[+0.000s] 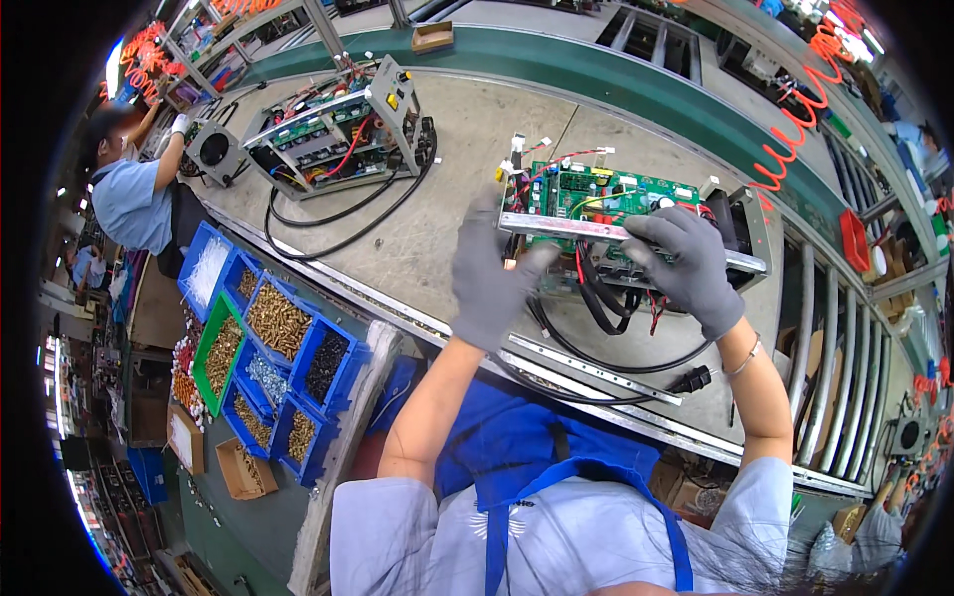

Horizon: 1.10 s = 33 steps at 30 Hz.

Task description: The person assembles an electronic device on a workbench, using a pneumatic screwdriver to secure screws into a metal frame and circuit board. They connect various wires and components, then place a metal cover over the assembly and secure it with additional screws.

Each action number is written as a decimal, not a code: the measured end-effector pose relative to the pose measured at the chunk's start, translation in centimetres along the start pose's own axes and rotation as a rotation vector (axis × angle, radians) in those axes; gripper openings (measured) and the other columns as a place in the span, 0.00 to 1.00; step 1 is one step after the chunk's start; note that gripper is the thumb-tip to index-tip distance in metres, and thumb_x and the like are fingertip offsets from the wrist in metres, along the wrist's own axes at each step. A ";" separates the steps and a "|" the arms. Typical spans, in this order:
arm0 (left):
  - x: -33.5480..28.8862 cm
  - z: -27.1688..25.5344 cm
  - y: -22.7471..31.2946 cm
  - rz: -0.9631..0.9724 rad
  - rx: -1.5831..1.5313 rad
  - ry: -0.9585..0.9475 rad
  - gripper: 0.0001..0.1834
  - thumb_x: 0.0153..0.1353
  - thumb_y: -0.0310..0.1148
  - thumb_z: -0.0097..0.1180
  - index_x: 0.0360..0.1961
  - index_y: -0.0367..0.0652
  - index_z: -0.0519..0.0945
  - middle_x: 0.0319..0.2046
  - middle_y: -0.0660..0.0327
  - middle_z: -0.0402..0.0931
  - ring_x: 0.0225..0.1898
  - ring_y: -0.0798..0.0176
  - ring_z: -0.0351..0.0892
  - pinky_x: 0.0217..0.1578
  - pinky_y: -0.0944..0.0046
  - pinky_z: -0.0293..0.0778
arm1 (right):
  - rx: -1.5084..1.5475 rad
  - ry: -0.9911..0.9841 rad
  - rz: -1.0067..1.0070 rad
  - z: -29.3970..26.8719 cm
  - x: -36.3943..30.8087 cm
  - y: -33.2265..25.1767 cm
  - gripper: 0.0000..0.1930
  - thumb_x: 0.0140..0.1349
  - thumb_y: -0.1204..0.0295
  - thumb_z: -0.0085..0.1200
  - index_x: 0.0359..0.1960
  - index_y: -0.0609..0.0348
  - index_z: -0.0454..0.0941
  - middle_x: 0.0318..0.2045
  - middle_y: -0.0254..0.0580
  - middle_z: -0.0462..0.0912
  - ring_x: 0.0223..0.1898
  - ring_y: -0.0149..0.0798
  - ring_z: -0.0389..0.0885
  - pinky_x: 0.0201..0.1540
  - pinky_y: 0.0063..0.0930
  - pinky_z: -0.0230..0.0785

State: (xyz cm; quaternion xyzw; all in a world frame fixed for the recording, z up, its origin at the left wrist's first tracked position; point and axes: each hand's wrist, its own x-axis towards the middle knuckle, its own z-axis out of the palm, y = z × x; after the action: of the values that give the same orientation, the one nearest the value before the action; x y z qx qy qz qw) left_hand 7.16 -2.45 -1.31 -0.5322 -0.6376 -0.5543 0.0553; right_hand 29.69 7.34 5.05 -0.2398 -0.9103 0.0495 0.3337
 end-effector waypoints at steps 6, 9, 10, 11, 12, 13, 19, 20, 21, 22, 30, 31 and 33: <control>-0.1 0.7 0.3 -0.143 -0.121 -0.096 0.46 0.51 0.52 0.69 0.63 0.33 0.67 0.54 0.43 0.73 0.58 0.42 0.70 0.57 0.48 0.68 | 0.001 -0.052 0.018 0.0 0.1 0.5 0.12 0.51 0.68 0.67 0.39 0.50 0.83 0.30 0.37 0.80 0.33 0.42 0.80 0.34 0.35 0.71; -0.5 0.6 -1.0 -0.110 -0.110 -0.087 0.45 0.51 0.50 0.69 0.64 0.34 0.65 0.56 0.44 0.71 0.60 0.42 0.68 0.59 0.49 0.66 | -0.038 -0.034 -0.031 0.1 0.7 -0.1 0.12 0.52 0.69 0.66 0.39 0.49 0.83 0.31 0.38 0.80 0.34 0.43 0.80 0.35 0.36 0.71; -0.8 0.7 -1.5 -0.090 -0.089 -0.074 0.45 0.51 0.49 0.69 0.65 0.35 0.65 0.58 0.44 0.70 0.61 0.42 0.68 0.60 0.49 0.64 | -0.040 -0.018 -0.065 0.1 0.9 -0.5 0.11 0.52 0.69 0.65 0.39 0.50 0.83 0.31 0.38 0.81 0.34 0.44 0.80 0.35 0.37 0.72; -1.2 0.8 -1.6 -0.048 -0.062 -0.066 0.46 0.52 0.51 0.67 0.66 0.36 0.64 0.59 0.44 0.68 0.62 0.42 0.65 0.62 0.48 0.61 | -0.037 -0.008 -0.055 0.1 0.8 -0.8 0.12 0.52 0.70 0.65 0.39 0.51 0.83 0.32 0.40 0.81 0.35 0.46 0.80 0.36 0.37 0.72; -1.4 0.8 -1.6 -0.016 -0.019 -0.048 0.47 0.53 0.52 0.65 0.67 0.37 0.62 0.61 0.44 0.66 0.64 0.42 0.63 0.64 0.48 0.58 | -0.020 -0.004 -0.061 -0.1 0.5 -0.7 0.12 0.52 0.71 0.65 0.40 0.52 0.83 0.32 0.42 0.81 0.35 0.47 0.80 0.37 0.37 0.72; -1.6 0.5 -1.7 0.062 0.051 0.012 0.45 0.52 0.52 0.65 0.66 0.36 0.65 0.59 0.43 0.68 0.61 0.42 0.67 0.62 0.47 0.61 | -0.036 -0.021 -0.040 0.1 -0.1 0.1 0.13 0.52 0.73 0.64 0.41 0.54 0.82 0.33 0.44 0.81 0.35 0.48 0.80 0.38 0.36 0.72; -4.5 -10.9 -5.6 0.081 0.455 0.024 0.41 0.53 0.49 0.63 0.64 0.36 0.68 0.58 0.45 0.71 0.60 0.41 0.69 0.63 0.46 0.61 | 0.063 -0.134 0.101 -0.2 -0.5 -0.2 0.14 0.57 0.72 0.61 0.45 0.61 0.80 0.37 0.47 0.80 0.39 0.47 0.79 0.44 0.35 0.70; -5.1 -13.5 -7.0 0.081 0.508 0.015 0.40 0.53 0.48 0.63 0.63 0.36 0.68 0.58 0.45 0.71 0.60 0.42 0.69 0.63 0.48 0.61 | -0.010 -0.136 0.046 -0.3 -0.3 -0.5 0.16 0.58 0.70 0.61 0.47 0.60 0.80 0.38 0.47 0.80 0.40 0.47 0.78 0.45 0.36 0.69; -5.6 -16.1 -8.6 -0.010 0.556 -0.008 0.38 0.54 0.45 0.63 0.62 0.37 0.69 0.57 0.46 0.72 0.59 0.42 0.70 0.62 0.49 0.63 | -0.086 -0.136 -0.006 -0.5 0.0 -0.8 0.17 0.58 0.67 0.61 0.48 0.60 0.79 0.39 0.47 0.80 0.42 0.48 0.78 0.46 0.37 0.69; -5.7 -18.6 -10.6 -0.092 0.589 -0.033 0.36 0.54 0.43 0.63 0.61 0.37 0.69 0.57 0.47 0.73 0.59 0.43 0.70 0.61 0.50 0.64 | -0.175 -0.131 -0.051 -0.7 0.1 -1.0 0.19 0.58 0.65 0.61 0.49 0.59 0.79 0.40 0.47 0.80 0.43 0.48 0.77 0.47 0.39 0.68; -2.8 -31.6 -20.7 -0.346 1.235 -0.352 0.27 0.52 0.28 0.56 0.57 0.56 0.76 0.49 0.55 0.78 0.50 0.50 0.79 0.50 0.53 0.76 | -0.150 0.152 -0.112 -0.9 -1.1 -5.9 0.27 0.57 0.58 0.62 0.54 0.62 0.76 0.49 0.50 0.79 0.50 0.53 0.75 0.56 0.44 0.65; -2.3 -32.0 -21.9 -0.376 1.211 -0.397 0.26 0.52 0.28 0.55 0.56 0.57 0.77 0.49 0.55 0.78 0.50 0.50 0.79 0.49 0.53 0.77 | -0.145 0.160 -0.098 -0.3 -1.4 -6.6 0.24 0.58 0.60 0.61 0.52 0.62 0.77 0.48 0.50 0.79 0.49 0.53 0.75 0.55 0.44 0.65; -1.9 -32.0 -22.4 -0.402 1.169 -0.450 0.22 0.54 0.28 0.54 0.51 0.58 0.81 0.44 0.55 0.80 0.47 0.50 0.80 0.46 0.51 0.78 | -0.090 0.146 -0.059 0.3 -2.3 -7.5 0.22 0.59 0.61 0.60 0.51 0.62 0.78 0.47 0.50 0.79 0.49 0.53 0.75 0.56 0.45 0.65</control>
State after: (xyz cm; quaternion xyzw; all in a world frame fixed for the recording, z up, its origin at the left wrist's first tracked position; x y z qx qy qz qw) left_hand -25.27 -24.08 -4.94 -0.3880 -0.9166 0.0087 0.0961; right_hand 27.95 -0.29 5.36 -0.2308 -0.8915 -0.0190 0.3894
